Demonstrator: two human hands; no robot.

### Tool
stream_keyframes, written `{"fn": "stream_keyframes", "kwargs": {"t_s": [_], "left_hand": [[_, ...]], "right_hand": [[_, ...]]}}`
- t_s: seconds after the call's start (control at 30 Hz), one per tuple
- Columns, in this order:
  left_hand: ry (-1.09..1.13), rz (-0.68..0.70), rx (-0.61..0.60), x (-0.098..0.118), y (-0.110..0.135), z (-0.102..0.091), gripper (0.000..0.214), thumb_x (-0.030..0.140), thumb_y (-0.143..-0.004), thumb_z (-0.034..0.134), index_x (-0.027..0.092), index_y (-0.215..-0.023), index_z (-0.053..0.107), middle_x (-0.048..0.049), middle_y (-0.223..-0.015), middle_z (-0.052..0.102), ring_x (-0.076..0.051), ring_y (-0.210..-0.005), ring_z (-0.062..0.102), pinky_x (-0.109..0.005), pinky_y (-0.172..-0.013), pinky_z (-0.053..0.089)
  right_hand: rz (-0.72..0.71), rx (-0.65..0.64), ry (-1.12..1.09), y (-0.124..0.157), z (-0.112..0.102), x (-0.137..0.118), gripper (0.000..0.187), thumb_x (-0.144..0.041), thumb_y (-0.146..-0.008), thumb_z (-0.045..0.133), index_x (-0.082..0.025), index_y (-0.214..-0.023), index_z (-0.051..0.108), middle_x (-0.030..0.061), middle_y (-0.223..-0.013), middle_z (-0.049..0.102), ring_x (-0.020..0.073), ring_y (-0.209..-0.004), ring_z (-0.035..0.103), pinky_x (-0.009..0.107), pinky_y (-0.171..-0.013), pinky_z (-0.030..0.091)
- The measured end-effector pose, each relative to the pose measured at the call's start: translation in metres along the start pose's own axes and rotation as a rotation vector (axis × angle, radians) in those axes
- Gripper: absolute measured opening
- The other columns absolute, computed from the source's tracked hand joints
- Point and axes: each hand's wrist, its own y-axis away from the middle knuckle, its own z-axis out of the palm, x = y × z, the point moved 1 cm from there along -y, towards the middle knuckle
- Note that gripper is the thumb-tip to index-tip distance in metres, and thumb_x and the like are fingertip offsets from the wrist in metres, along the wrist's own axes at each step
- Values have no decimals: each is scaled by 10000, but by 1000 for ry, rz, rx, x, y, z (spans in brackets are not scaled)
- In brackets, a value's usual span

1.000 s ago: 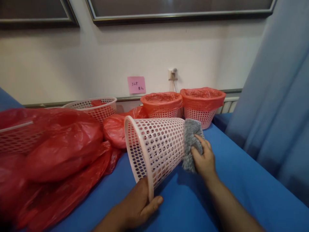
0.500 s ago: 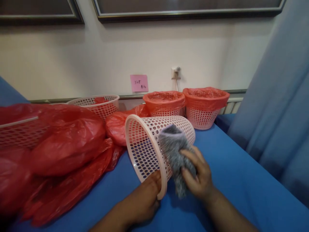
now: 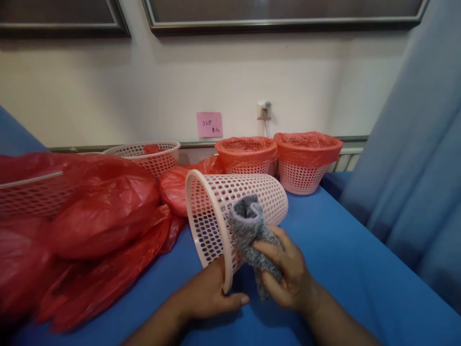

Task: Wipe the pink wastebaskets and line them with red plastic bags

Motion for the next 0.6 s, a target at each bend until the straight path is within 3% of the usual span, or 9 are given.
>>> {"fn": "stream_keyframes", "kwargs": {"t_s": [0.13, 0.23, 0.3, 0.37, 0.5, 0.53, 0.6], "left_hand": [[287, 21, 201, 7, 4, 2, 656, 464, -979, 602, 176, -1541, 425, -151, -1491, 567, -328, -1330, 564, -480, -1125, 465], [171, -8, 250, 7, 6, 2, 481, 416, -1030, 521, 181, -1448, 550, -133, -1409, 635, -311, -1287, 591, -475, -1126, 464], [42, 12, 249, 7, 6, 1, 473, 372, -1022, 522, 192, -1460, 538, -124, -1425, 627, -315, -1304, 577, -492, -1167, 426], [-59, 25, 230, 7, 6, 0, 490, 310, -994, 534, 198, -1471, 519, -120, -1440, 618, -313, -1296, 580, -498, -1183, 412], [-218, -29, 108, 3, 2, 4, 569, 176, -855, 578, 231, -1422, 565, -97, -1406, 646, -303, -1209, 628, -482, -1139, 465], [-241, -47, 67, 0, 1, 6, 617, 150, -815, 584, 237, -1426, 565, -93, -1416, 641, -309, -1221, 623, -485, -1145, 459], [-253, -70, -3, -6, -1, 10, 731, 113, -748, 592, 231, -1467, 536, -95, -1475, 601, -331, -1296, 580, -502, -1183, 419]], "right_hand": [[-124, -134, -87, -2, 12, -16, 570, -61, -778, 535, -208, -1327, 589, 146, -1454, 492, 239, -1139, 683, 345, -905, 607], [-91, -87, -78, 0, 14, -6, 537, -84, -786, 548, -221, -1302, 613, 143, -1431, 529, 261, -1169, 672, 384, -929, 599], [67, 35, -2, 2, 12, 15, 489, -134, -821, 574, -241, -1294, 638, 126, -1400, 569, 279, -1231, 639, 435, -1000, 562], [339, 201, 84, 4, 6, 47, 448, -226, -849, 606, -246, -1294, 658, 111, -1350, 611, 288, -1243, 623, 488, -1062, 513], [835, 414, 53, 6, -7, 102, 486, -413, -802, 657, -208, -1240, 704, 101, -1180, 719, 308, -1103, 673, 549, -1044, 511], [863, 432, 39, 6, -9, 105, 496, -422, -796, 660, -203, -1239, 705, 102, -1174, 727, 312, -1100, 674, 554, -1043, 510], [744, 422, 54, 5, -11, 92, 478, -386, -816, 655, -208, -1258, 696, 104, -1225, 713, 320, -1167, 650, 559, -1076, 486]]}}
